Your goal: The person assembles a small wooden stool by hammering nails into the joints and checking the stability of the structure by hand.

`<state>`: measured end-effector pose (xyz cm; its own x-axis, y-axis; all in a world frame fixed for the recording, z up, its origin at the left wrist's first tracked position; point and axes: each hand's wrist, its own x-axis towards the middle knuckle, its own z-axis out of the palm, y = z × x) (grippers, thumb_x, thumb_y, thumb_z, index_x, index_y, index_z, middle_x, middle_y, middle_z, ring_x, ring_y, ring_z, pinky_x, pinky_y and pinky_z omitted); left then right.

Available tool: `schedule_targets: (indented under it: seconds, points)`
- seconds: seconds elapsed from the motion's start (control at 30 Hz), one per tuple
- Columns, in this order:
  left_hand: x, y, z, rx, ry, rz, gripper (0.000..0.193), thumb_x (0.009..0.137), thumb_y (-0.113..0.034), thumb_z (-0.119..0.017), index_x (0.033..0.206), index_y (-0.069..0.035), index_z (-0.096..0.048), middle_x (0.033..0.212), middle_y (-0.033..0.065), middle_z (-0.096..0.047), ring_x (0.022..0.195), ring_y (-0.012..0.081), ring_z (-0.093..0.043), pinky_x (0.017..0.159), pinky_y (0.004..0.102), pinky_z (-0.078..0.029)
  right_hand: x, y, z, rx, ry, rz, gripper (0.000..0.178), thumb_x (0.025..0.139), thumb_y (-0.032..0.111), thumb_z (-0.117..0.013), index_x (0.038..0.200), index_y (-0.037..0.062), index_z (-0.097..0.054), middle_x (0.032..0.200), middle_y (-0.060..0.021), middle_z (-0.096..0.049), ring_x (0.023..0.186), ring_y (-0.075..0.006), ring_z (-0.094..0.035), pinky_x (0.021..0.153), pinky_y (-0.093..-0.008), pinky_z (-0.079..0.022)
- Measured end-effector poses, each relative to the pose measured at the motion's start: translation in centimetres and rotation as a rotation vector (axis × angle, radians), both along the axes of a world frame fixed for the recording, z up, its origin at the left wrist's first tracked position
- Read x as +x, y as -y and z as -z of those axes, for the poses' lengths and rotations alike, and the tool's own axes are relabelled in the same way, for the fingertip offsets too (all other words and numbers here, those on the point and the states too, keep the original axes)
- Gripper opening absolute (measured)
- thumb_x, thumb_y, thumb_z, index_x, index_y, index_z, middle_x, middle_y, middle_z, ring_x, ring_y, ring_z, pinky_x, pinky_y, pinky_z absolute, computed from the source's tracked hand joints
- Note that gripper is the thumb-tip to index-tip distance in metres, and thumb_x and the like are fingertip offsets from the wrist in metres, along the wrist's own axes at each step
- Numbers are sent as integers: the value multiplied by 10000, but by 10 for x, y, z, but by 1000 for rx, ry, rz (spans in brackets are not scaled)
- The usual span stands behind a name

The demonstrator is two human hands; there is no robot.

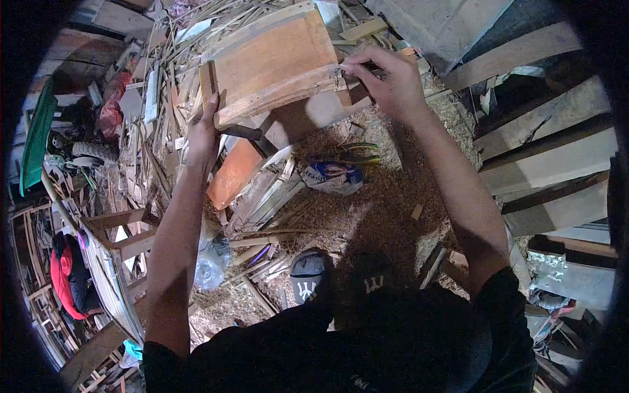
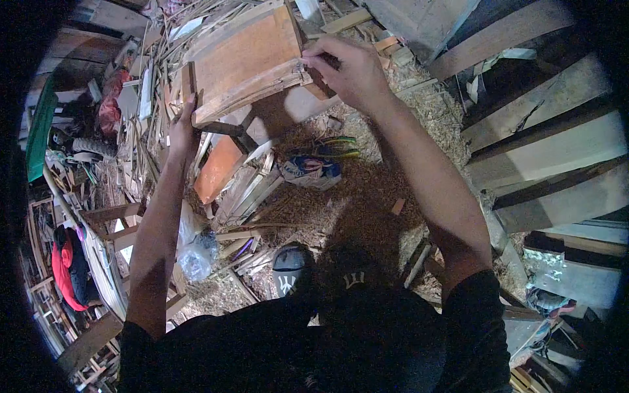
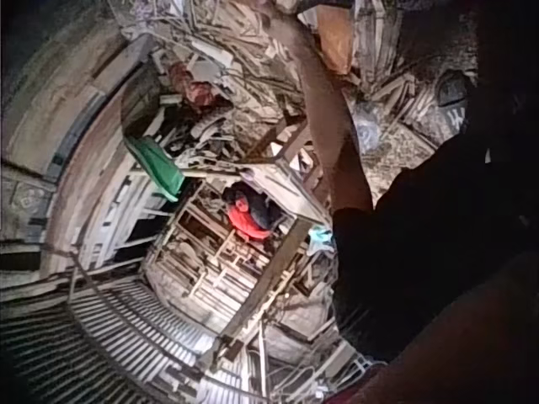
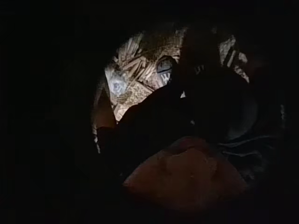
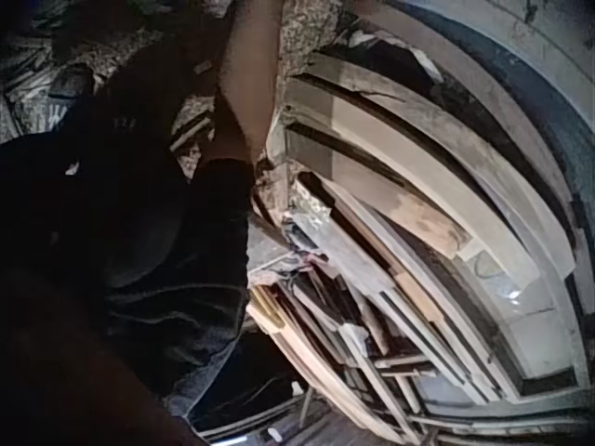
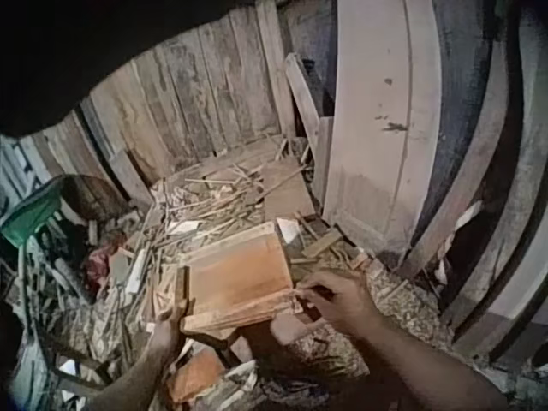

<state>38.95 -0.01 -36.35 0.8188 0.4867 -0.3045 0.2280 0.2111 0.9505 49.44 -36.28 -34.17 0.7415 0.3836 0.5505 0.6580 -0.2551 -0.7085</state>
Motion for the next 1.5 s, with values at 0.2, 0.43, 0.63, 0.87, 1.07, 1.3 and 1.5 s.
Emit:
schedule_targets:
  seconds: [0.2, 0.43, 0.63, 0.87, 1.07, 1.3, 1.5]
  points:
    - [-1, -8, 7, -32, 53, 44, 492, 972, -298, -721, 1262, 80, -598, 1123, 135, -689, 960, 217, -697, 851, 361, -565, 9, 2, -7, -118, 118, -71, 85, 894, 31, -744, 961, 11, -696, 944, -86, -745, 880, -212, -737, 790, -317, -574]
    - [-1, -2, 2, 9, 35, 28, 518, 970, -319, -720, 1262, 91, -596, 1134, 132, -684, 980, 219, -690, 868, 355, -558, 10, 4, -7, -133, 116, -144, 83, 892, 19, -733, 963, 12, -691, 947, -94, -739, 885, -236, -740, 764, -329, -574]
    - [-1, -2, 3, 3, 31, 27, 499, 960, -318, -731, 1237, 80, -614, 1110, 131, -689, 956, 217, -696, 850, 349, -562, 13, 2, -2, -71, 234, -152, 110, 913, 98, -717, 1003, 46, -680, 878, -111, -700, 792, -287, -700, 714, -378, -557]
    - [0, -6, 4, 6, 16, 36, 442, 953, -307, -741, 1170, 62, -631, 1070, 135, -697, 889, 219, -707, 798, 361, -575, 14, 3, -4, -95, 245, -180, 111, 912, 72, -702, 1018, 58, -673, 902, -105, -704, 823, -289, -702, 727, -383, -561]
    - [1, -3, 2, -25, 46, 43, 475, 958, -308, -738, 1204, 78, -614, 1082, 140, -693, 929, 230, -702, 829, 362, -570, 12, 5, -7, -109, 200, -184, 104, 913, 74, -701, 1010, 53, -671, 909, -100, -704, 822, -295, -700, 733, -387, -561]
    - [0, -10, 2, -14, -2, 39, 526, 964, -325, -729, 1252, 93, -592, 1121, 148, -686, 968, 226, -693, 848, 358, -565, 3, 3, -8, -89, 161, -146, 157, 901, 103, -742, 1046, 70, -692, 935, -94, -723, 834, -275, -720, 739, -373, -575]
    - [-3, 5, -6, 15, -3, 42, 504, 991, -326, -687, 1277, 78, -590, 1135, 128, -688, 987, 217, -691, 854, 353, -564, 6, 5, 9, 0, 199, -117, 141, 888, 92, -756, 1022, 73, -719, 995, -92, -747, 896, -259, -742, 784, -347, -597]
